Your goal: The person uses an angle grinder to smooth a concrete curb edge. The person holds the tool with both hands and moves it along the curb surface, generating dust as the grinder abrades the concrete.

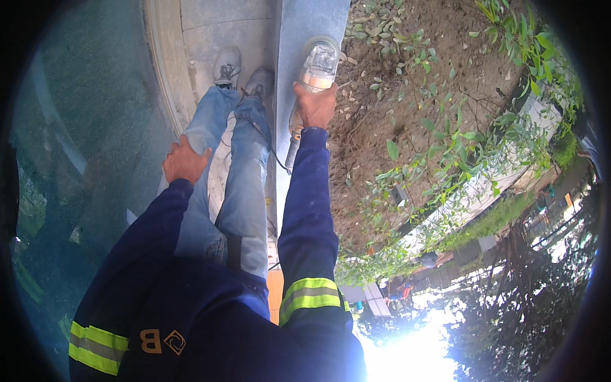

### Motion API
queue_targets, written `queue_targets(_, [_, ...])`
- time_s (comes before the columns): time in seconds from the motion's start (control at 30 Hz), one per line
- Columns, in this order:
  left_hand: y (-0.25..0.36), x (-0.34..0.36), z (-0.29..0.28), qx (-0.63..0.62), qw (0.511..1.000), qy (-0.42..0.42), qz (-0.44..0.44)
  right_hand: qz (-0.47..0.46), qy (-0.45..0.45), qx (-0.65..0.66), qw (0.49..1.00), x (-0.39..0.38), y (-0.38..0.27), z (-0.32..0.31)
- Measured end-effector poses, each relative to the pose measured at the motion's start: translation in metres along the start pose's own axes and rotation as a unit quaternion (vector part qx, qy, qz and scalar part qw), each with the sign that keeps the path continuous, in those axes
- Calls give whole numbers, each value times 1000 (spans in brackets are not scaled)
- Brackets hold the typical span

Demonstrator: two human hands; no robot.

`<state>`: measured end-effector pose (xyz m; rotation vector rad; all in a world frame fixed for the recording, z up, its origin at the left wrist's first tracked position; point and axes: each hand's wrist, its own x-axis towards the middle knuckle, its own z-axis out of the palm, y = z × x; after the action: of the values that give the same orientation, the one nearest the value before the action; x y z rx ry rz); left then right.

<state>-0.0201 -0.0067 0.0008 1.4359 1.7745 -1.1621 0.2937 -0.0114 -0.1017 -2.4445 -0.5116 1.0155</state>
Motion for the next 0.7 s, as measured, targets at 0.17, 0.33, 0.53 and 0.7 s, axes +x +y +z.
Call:
queue_targets(0.17, [2,-3,-4,3,1000,-4,-6,7,-8,-56,998,1,-25,14])
queue_targets(0.33, [1,-2,-1,2,1000,1,2,7,36,-34,999,31,-34,8])
queue_targets(0.53, [-1,0,0,-24,1000,-3,6,13,43,-6,999,20,-2,-7])
queue_targets(0.7, [0,-1,-1,2,1000,6,-2,10,-2,-22,1000,-2,-7,4])
